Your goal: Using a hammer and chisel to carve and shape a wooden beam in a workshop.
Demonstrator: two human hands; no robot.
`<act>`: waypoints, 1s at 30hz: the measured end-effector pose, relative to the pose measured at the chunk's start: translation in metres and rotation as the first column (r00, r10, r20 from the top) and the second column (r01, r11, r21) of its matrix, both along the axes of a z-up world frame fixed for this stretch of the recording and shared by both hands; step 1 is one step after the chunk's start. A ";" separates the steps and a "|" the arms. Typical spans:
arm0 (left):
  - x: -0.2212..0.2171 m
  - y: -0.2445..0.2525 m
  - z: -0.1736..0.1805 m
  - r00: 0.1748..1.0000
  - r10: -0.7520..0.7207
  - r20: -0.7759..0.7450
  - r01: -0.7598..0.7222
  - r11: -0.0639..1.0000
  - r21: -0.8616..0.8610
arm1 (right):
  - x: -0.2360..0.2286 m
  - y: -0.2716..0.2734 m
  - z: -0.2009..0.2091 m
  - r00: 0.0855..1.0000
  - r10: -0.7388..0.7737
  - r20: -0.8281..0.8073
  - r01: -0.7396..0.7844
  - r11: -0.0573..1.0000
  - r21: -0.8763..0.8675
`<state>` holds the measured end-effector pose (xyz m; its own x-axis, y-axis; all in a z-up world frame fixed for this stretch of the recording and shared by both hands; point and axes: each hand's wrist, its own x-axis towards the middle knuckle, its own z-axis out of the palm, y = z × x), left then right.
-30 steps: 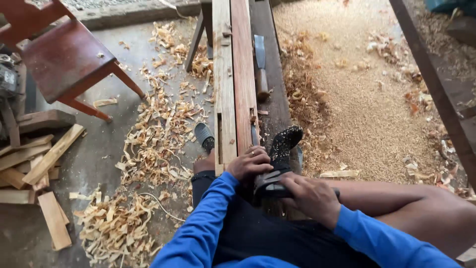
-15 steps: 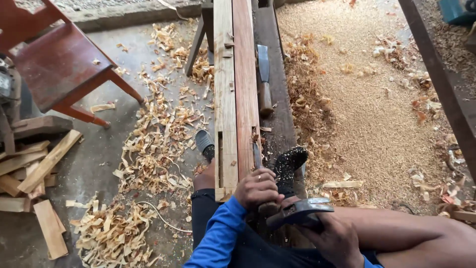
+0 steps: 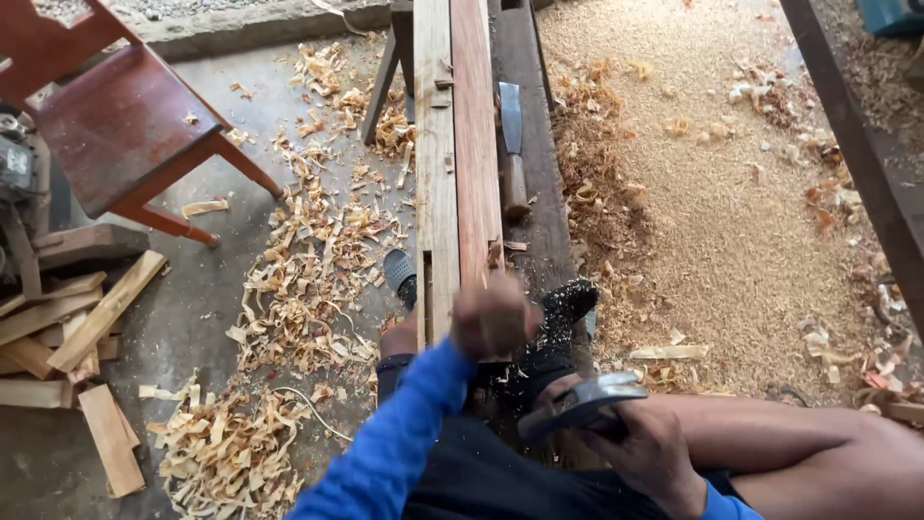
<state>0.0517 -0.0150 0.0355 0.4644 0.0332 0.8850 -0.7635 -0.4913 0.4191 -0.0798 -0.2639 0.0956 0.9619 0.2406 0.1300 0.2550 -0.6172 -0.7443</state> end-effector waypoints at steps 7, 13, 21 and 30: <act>-0.059 0.022 -0.049 0.787 -0.558 -0.261 0.615 0.679 0.401 | -0.005 -0.012 -0.010 0.825 0.528 0.200 -0.529 0.847 -0.053; -0.045 0.024 -0.029 0.783 -0.580 -0.225 0.603 0.618 0.504 | 0.005 0.005 -0.020 0.469 0.811 0.350 -0.613 0.584 -0.532; -0.042 0.018 -0.037 0.785 -0.566 -0.254 0.610 0.631 0.480 | -0.009 0.001 -0.019 0.627 0.683 0.374 -0.448 0.709 -0.544; -0.034 0.020 -0.044 0.811 -0.530 -0.250 0.567 0.605 0.559 | 0.014 0.022 0.000 0.719 0.654 0.234 -0.448 0.694 -0.564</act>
